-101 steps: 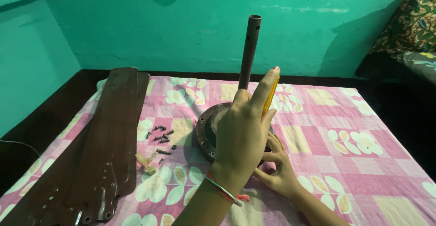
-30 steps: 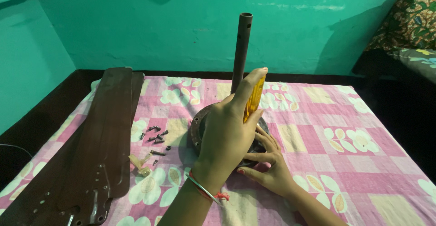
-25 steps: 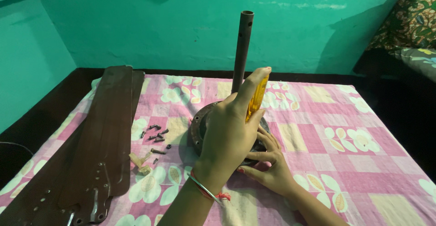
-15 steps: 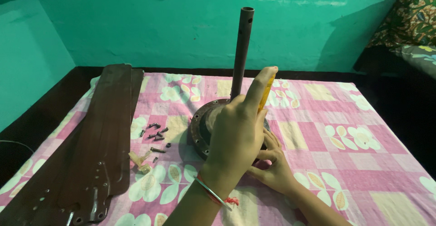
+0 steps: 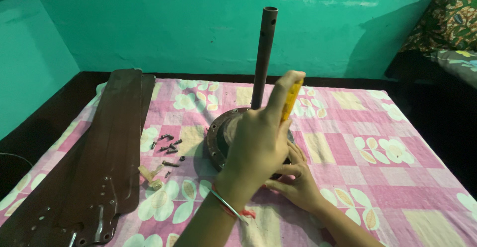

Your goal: The person assembles a ceiling fan motor by placing a circular metal cover onto the motor housing and securing it with multiple screws using a screwdriver. The person then attaches a small plastic component to the central shaft.

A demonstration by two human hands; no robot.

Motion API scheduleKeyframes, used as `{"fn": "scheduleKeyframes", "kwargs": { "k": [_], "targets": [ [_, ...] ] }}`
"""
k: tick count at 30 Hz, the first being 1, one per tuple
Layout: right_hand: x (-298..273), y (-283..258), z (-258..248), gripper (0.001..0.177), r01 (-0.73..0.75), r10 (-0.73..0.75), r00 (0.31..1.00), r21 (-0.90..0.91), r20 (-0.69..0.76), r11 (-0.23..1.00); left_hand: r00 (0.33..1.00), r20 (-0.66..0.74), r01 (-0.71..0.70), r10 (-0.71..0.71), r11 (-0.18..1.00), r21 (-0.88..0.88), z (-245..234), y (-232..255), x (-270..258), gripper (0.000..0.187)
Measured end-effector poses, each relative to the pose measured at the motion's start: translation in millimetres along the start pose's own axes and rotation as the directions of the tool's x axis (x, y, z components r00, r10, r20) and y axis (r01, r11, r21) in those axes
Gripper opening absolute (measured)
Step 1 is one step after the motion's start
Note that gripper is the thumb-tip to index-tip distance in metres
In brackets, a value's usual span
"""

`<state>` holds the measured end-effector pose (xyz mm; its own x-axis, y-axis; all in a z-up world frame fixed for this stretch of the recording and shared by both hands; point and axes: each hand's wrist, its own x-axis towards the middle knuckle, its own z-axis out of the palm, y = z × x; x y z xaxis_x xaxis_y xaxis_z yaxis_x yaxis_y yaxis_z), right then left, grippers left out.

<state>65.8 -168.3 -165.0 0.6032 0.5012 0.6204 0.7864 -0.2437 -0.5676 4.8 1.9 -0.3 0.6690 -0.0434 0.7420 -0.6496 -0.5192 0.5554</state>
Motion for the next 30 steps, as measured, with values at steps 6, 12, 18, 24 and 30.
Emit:
{"fn": "scheduleKeyframes", "kwargs": {
  "k": [6, 12, 18, 24, 30],
  "targets": [
    [3, 1, 1, 0.043, 0.045, -0.045, 0.999, -0.036, 0.004, 0.998, 0.992, 0.106, 0.077, -0.075, 0.997, -0.016, -22, -9, 4, 0.073],
    [1, 3, 1, 0.042, 0.045, -0.044, 0.999, -0.052, 0.013, 0.998, 0.990, 0.141, -0.007, 0.030, 0.986, -0.165, -24, -8, 2, 0.075],
    [2, 7, 2, 0.042, 0.071, -0.071, 0.997, -0.102, -0.005, 0.992, 0.974, 0.224, 0.063, -0.041, 0.994, -0.094, -35, -11, 5, 0.076],
    [2, 6, 3, 0.040, 0.051, -0.052, 0.999, -0.083, -0.006, 0.995, 0.938, 0.339, 0.137, -0.072, 0.976, -0.170, -30, -10, 8, 0.069],
    [5, -6, 1, 0.038, 0.024, -0.024, 1.000, -0.090, 0.001, 0.996, 0.993, 0.099, 0.071, -0.064, 0.995, -0.070, -25, -4, -3, 0.075]
  ]
}}
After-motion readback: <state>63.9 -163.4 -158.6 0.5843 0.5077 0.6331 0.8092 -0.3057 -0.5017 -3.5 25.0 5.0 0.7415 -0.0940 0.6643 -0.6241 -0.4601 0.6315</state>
